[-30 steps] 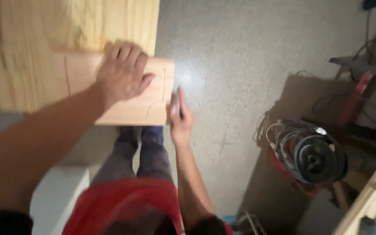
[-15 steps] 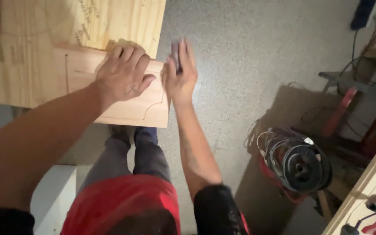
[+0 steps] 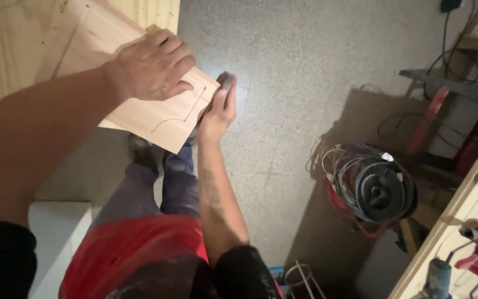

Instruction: The person sands multiple small wooden panels on a workbench using a sanding block. They hold each panel with one hand and rub the surface with the sanding block in the other, then place the finished panel into a stack.

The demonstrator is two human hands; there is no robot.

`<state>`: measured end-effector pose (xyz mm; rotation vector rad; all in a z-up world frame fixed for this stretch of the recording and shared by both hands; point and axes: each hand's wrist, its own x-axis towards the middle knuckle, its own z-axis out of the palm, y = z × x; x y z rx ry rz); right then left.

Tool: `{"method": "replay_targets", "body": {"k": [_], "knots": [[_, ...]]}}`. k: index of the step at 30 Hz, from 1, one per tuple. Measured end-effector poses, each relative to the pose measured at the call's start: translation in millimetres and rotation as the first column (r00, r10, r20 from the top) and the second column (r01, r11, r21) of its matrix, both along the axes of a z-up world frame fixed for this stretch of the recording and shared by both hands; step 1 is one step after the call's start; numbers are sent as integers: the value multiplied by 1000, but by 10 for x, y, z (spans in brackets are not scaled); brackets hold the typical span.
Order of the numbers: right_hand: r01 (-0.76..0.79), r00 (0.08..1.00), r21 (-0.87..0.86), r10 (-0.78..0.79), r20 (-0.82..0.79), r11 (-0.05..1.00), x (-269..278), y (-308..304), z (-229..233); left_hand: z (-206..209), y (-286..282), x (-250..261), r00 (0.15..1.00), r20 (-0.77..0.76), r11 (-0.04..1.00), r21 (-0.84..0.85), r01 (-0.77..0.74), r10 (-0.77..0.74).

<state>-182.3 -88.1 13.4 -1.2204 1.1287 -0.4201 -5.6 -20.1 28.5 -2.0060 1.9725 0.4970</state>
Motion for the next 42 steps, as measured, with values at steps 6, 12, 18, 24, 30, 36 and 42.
{"method": "replay_targets", "body": {"k": [6, 12, 18, 24, 30, 36, 42], "knots": [[-43, 998, -48, 45, 43, 998, -222, -164, -413, -164, 108, 62, 999, 35, 976, -213, 35, -29], [-655, 743, 110, 611, 274, 747, -31, -1246, -258, -200, 23, 106, 990, 137, 906, -416, 76, -20], [-886, 446, -38, 871, 206, 463, 624, -1270, -172, -86, 42, 126, 998, -20, 985, -157, -67, 65], [-863, 505, -38, 862, -47, 503, 230, -1267, -59, -109, -4, 47, 999, -25, 989, -142, 33, -37], [-763, 643, -256, 739, -200, 594, -423, -793, -105, 170, -310, 42, 971, -27, 928, -300, 220, -239], [-85, 937, 165, 135, -323, 983, -796, 284, 20, 229, -28, -163, 639, -3, 637, 64, -768, 770], [-232, 965, 61, 237, -109, 971, -481, 161, -107, 10, 212, -172, 804, -146, 683, -454, -572, 576]]}}
